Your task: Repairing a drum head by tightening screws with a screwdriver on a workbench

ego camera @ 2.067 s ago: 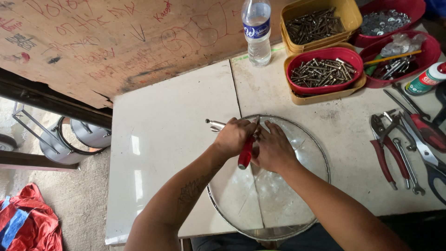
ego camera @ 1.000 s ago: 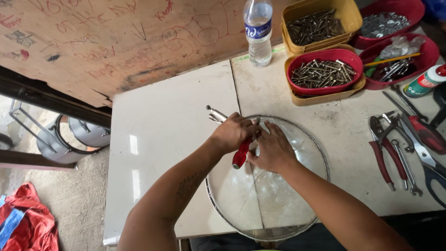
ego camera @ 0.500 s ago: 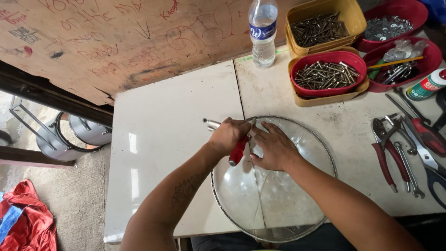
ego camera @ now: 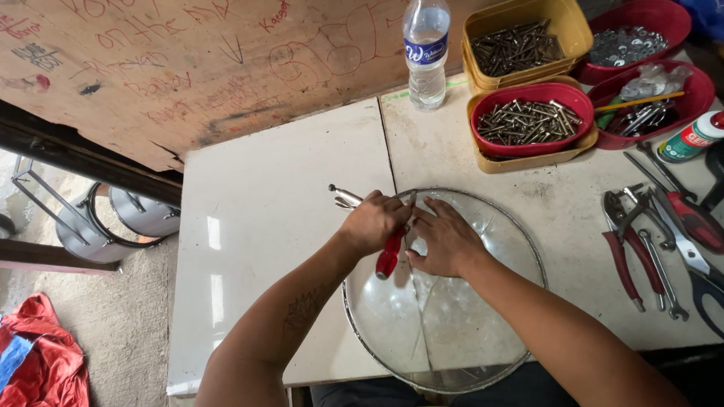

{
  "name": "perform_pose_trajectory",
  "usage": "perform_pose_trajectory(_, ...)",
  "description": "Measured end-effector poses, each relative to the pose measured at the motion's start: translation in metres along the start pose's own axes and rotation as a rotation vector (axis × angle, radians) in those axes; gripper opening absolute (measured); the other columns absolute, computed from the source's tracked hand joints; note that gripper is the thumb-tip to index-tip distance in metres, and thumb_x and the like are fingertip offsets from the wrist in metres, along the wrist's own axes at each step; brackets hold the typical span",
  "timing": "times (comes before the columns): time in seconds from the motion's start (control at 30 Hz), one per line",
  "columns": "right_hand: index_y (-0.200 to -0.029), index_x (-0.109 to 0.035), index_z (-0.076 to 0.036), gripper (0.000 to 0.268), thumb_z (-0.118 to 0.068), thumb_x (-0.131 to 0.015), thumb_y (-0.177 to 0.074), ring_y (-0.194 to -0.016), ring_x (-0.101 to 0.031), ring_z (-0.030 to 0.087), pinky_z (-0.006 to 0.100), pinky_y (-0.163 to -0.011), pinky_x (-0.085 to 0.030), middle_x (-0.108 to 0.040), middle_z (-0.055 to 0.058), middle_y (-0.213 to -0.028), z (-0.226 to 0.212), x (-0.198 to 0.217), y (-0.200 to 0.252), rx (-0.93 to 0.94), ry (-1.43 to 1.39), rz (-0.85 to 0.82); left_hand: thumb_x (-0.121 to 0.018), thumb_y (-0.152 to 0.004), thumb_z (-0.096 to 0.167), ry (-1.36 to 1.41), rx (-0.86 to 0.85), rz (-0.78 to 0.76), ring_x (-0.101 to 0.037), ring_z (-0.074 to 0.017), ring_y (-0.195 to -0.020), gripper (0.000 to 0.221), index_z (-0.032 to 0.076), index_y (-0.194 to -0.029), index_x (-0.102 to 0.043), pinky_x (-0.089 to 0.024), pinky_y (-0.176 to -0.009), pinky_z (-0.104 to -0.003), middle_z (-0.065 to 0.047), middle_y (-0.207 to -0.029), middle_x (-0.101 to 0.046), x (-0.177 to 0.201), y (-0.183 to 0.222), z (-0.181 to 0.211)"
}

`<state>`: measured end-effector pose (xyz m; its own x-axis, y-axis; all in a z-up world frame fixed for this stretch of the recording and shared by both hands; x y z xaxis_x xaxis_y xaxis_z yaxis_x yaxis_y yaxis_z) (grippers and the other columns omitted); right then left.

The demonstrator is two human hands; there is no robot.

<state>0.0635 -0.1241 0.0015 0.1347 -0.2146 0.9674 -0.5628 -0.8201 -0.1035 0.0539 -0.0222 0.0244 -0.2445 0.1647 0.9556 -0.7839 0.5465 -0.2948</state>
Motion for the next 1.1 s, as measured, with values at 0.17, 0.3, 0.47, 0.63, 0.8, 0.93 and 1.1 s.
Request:
perform_pose_trajectory(0.17,-0.106,-0.068,-0.008,0.057,-0.057,-0.067,-0.078,-0.136,-0.05,0.044,0.054,-0.117,-0.037,-0.062,0.007,-0.142,-0.002,0.005,0.002,0.047,-0.004,0.096,-0.066,-0.088,0.02,0.221,0.13,0.022,-0.066,-0.0264,-0.068,0.011,0.016,-0.087,-0.056,-0.052,-0.07,-0.041,0.001,-0.071,-0.056,-0.011,0.0,-0.018)
perform_pose_trajectory(0.3,-0.106,-0.069,-0.008,0.058,-0.059,-0.064,-0.079,-0.136,-0.05,0.044,0.054,-0.117,-0.037,-0.063,0.007,-0.14,-0.001,0.002,0.001,0.045,0.01,0.095,-0.067,-0.09,0.017,0.231,0.178,0.036,-0.066,-0.0241,-0.064,0.012,0.017,-0.084,-0.056,-0.053,-0.068,-0.039,0.003,-0.068,-0.055,-0.008,-0.001,-0.016)
perform_pose_trajectory(0.47,-0.114,-0.068,-0.01,0.061,-0.06,-0.061,-0.08,-0.141,-0.046,0.042,0.052,-0.12,-0.034,-0.06,0.005,-0.144,-0.002,0.006,0.002,0.011,0.025,0.024,-0.069,-0.091,0.026,0.134,0.141,-0.011,-0.068,-0.0231,-0.071,0.014,0.017,-0.091,-0.059,-0.054,-0.072,-0.039,0.001,-0.074,-0.06,0.0,-0.004,-0.006)
perform_pose_trajectory(0.63,-0.118,-0.067,-0.01,0.064,-0.062,-0.061,-0.08,-0.142,-0.044,0.041,0.051,-0.122,-0.033,-0.06,0.005,-0.144,-0.001,0.0,0.001,-0.008,0.017,-0.014,-0.072,-0.091,0.029,-0.007,0.022,-0.134,-0.07,-0.0206,-0.079,0.014,0.018,-0.092,-0.063,-0.053,-0.079,-0.037,0.001,-0.08,-0.064,-0.002,-0.006,0.002)
perform_pose_trajectory(0.8,-0.117,-0.068,-0.008,0.063,-0.06,-0.059,-0.083,-0.142,-0.043,0.042,0.052,-0.121,-0.032,-0.059,0.006,-0.145,-0.002,0.005,0.001,-0.006,-0.003,-0.03,-0.066,-0.092,0.028,0.191,0.132,-0.001,-0.068,-0.0276,-0.07,0.017,0.015,-0.089,-0.055,-0.054,-0.069,-0.04,-0.001,-0.075,-0.059,-0.023,-0.002,-0.019)
perform_pose_trajectory(0.93,-0.118,-0.069,-0.01,0.067,-0.065,-0.057,-0.081,-0.144,-0.041,0.041,0.051,-0.124,-0.03,-0.059,0.005,-0.144,0.0,0.004,-0.001,-0.03,0.013,-0.065,-0.073,-0.088,0.029,-0.012,-0.011,-0.006,-0.07,-0.0224,-0.075,0.018,0.016,-0.089,-0.06,-0.054,-0.074,-0.037,-0.002,-0.079,-0.064,-0.001,-0.006,0.004)
perform_pose_trajectory(1.1,-0.114,-0.068,-0.009,0.063,-0.062,-0.059,-0.082,-0.143,-0.043,0.041,0.052,-0.122,-0.032,-0.058,0.006,-0.145,-0.003,0.006,0.002,-0.004,0.034,-0.048,-0.068,-0.089,0.026,0.24,0.136,0.044,-0.066,-0.0282,-0.069,0.02,0.015,-0.085,-0.053,-0.053,-0.069,-0.04,-0.001,-0.073,-0.057,-0.018,-0.003,-0.017)
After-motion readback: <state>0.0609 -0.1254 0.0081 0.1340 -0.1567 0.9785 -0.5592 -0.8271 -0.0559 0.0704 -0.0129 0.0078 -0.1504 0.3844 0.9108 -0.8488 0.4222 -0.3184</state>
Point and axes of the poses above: each hand's wrist, its own y-axis away from the middle knuckle, its own x-axis out of the back of the hand, z = x × y, the point moved 8 cm from there along -y, towards the middle knuckle
